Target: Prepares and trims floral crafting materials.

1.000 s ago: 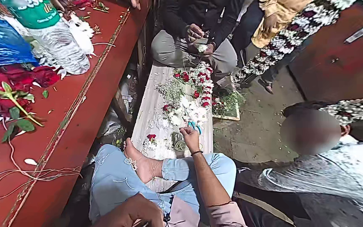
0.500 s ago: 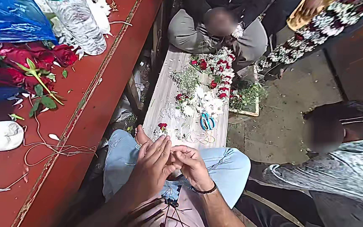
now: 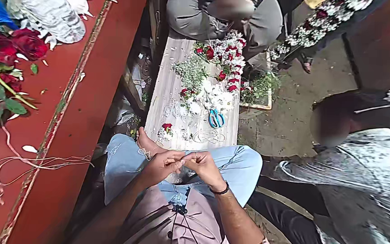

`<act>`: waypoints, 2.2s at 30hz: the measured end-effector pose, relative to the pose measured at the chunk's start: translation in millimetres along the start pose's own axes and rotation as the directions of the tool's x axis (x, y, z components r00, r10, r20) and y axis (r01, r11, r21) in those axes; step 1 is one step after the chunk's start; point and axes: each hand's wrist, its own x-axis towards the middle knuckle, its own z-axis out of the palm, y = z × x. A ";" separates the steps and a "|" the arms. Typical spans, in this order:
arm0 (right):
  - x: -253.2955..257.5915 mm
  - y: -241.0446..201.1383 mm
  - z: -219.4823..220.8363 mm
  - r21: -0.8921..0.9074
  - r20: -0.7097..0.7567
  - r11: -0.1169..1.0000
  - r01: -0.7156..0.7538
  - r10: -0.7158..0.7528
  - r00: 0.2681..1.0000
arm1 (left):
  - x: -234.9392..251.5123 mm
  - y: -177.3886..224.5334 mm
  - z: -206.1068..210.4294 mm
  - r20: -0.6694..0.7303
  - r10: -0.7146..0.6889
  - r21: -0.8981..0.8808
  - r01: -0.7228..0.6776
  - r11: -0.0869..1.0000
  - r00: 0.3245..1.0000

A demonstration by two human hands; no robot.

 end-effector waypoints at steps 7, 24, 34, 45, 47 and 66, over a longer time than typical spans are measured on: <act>36.5 17.0 -47.0 -0.198 0.096 0.976 -0.096 0.116 0.989 | -13.0 14.9 -11.7 -0.140 -0.029 0.390 0.082 0.917 0.990; 160.0 82.5 -174.6 -0.623 -0.642 0.478 -0.619 0.140 0.754 | -24.7 75.6 -3.2 -0.359 0.247 -0.074 -0.291 0.954 0.900; 40.7 15.1 -82.6 0.314 -0.098 0.950 -0.007 0.040 0.994 | 12.5 54.8 -31.0 -0.362 0.294 -0.175 -0.374 0.911 0.885; -17.4 25.0 -45.4 0.399 0.503 0.907 -0.136 -0.092 0.859 | 26.6 47.4 -51.2 -0.348 0.291 -0.355 -0.413 0.839 0.891; -14.3 19.6 -44.2 0.394 0.513 0.902 -0.178 -0.056 0.856 | 25.6 47.7 -51.2 -0.330 0.288 -0.337 -0.398 0.854 0.899; 90.3 56.7 -68.7 -0.664 -0.532 0.596 -0.452 0.048 0.845 | -4.4 27.6 -34.8 -0.002 0.318 -0.071 -0.317 0.946 0.948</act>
